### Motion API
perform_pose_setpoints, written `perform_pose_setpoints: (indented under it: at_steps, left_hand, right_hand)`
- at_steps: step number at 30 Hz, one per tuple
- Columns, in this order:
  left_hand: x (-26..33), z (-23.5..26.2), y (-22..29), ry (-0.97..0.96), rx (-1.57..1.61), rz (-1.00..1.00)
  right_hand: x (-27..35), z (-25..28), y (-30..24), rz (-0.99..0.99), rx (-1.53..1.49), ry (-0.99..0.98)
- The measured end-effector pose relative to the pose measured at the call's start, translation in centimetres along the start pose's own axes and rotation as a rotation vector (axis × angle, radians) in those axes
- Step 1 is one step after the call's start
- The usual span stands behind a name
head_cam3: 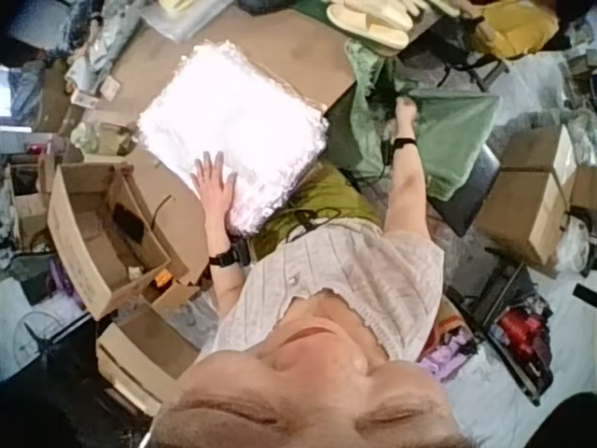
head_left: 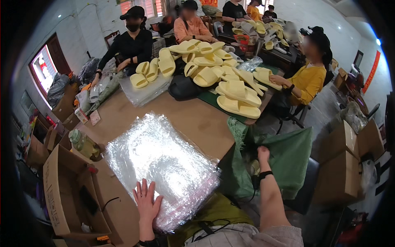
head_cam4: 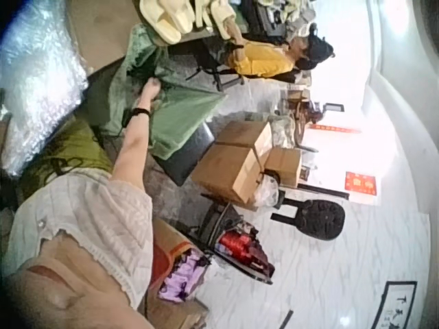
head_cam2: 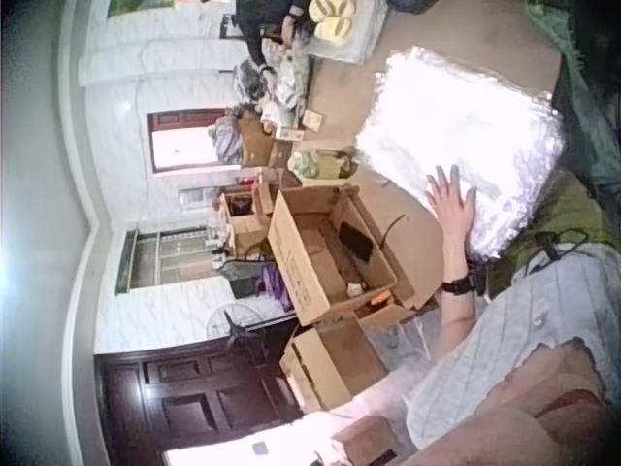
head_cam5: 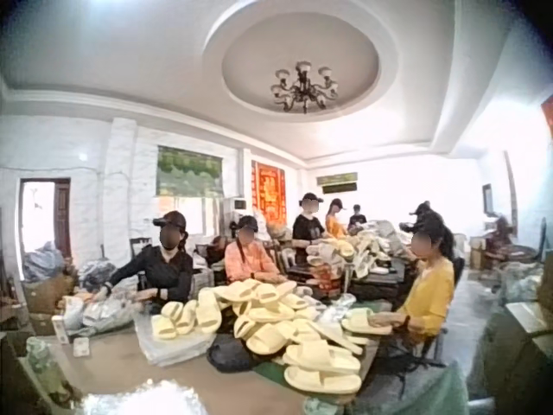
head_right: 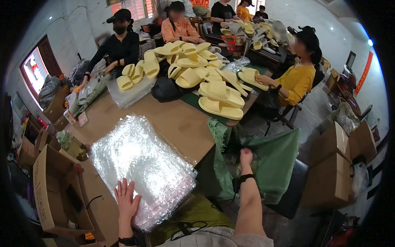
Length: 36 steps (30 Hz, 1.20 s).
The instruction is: Packing pairs of sandals into clear plastic bags and placing them aside.
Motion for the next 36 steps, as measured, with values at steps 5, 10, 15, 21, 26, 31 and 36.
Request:
perform_pose_setpoints:
  at_steps: [5,10,15,21,26,31,36]
  left_hand:
    - [2.8,3.1,-1.4,0.04,-0.103,0.098]
    - [2.0,2.5,-0.8,0.03,-0.054,0.072]
    - [2.4,2.4,-0.8,0.019,-0.033,0.079]
    - [3.3,2.8,-1.4,0.082,-0.067,0.069]
    - [2.6,2.5,-1.2,0.099,-0.076,0.03]
    - [2.7,2.6,-1.2,0.116,-0.042,0.025]
    - [2.9,2.4,-1.4,0.115,-0.07,0.019]
  right_hand:
    - [-3.7,7.5,-27.4,0.368,-0.358,0.164]
    - [-9.5,7.1,-35.5,0.493,-0.148,0.135]
    - [-6.8,4.2,-40.7,0.24,-0.245,-0.241]
    - [6.0,10.1,-48.5,0.487,-0.507,-0.377]
    - [13.1,13.2,-49.3,0.631,-0.691,-0.456]
    - [16.3,13.4,-49.6,0.952,-0.56,-0.623]
    - [15.3,10.6,-47.8,0.96,-0.426,-0.638]
Point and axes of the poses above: each hand's wrist, its own x-axis away from the middle knuckle, its own z-axis out of the back of the hand, y = z × x, the point moved 4 cm from there along -x, towards the middle knuckle, and after that the axes turned 11 degrees about x, right-handed, at the moved point
